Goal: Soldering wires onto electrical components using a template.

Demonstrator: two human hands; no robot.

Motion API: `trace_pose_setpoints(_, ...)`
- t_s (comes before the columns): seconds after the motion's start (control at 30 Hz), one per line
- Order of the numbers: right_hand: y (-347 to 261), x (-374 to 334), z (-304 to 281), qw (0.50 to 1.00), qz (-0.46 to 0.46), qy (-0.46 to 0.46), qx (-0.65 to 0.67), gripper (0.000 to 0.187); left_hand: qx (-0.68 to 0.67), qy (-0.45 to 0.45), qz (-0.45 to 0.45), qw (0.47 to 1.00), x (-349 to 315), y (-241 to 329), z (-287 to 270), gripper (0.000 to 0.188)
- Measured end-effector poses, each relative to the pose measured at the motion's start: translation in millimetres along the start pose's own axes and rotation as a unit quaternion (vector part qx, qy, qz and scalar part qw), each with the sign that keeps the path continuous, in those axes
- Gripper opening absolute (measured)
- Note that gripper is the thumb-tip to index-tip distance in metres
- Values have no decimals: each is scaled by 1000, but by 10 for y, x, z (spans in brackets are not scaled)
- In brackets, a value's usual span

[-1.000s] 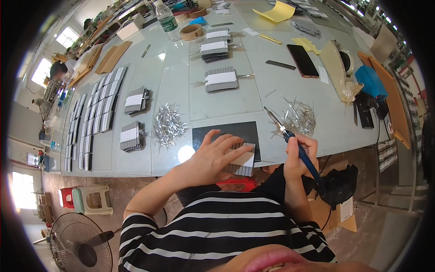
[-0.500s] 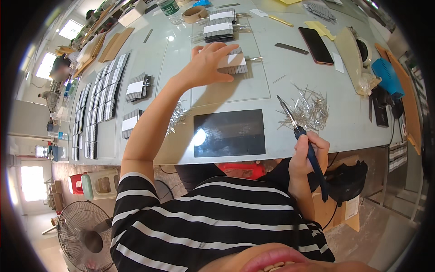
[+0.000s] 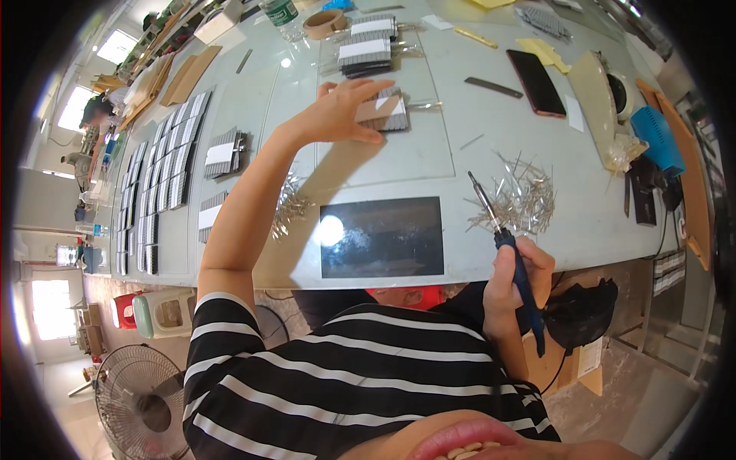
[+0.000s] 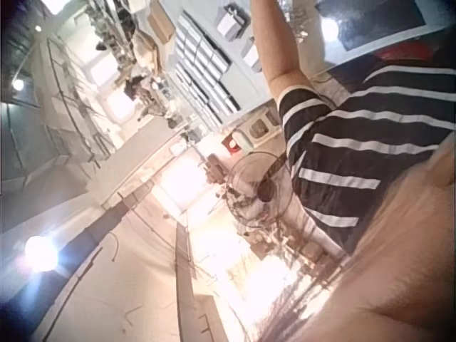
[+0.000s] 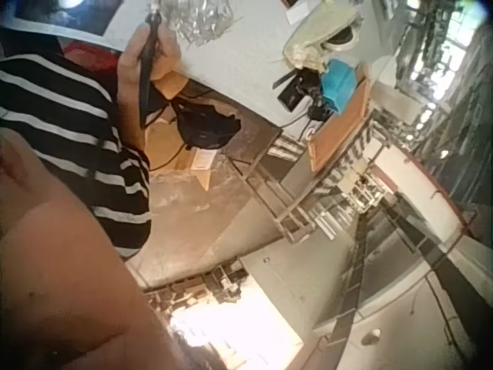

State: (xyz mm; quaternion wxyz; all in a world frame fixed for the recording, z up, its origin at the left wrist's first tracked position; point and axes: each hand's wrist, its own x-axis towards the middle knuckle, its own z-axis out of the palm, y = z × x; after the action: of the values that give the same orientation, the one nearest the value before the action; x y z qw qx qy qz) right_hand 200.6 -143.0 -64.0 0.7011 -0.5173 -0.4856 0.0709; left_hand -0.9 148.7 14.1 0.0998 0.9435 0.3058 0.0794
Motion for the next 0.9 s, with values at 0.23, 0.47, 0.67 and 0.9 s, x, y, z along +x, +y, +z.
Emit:
trace_pose_setpoints(0.23, -23, -17, -47, 998, -10, -23, -58, 36, -16, -66, -3, 998, 64, 53, -68, 94)
trace_pose_setpoints(0.47, 93, 3, 106, 997, -10, 49, -61, 43, 36, 7, -5, 999, -578, -34, -294, 100)
trace_pose_setpoints(0.67, 83, 197, 54, 997, -34, 60, -37, 53, 108, -17, -103, 989, -2003, -363, -849, 104)
trace_pose_setpoints(0.9, -140, 252, 270, 994, 22, 49, -95, 38, 82, -44, -197, 976, -2946, -571, -645, 117)
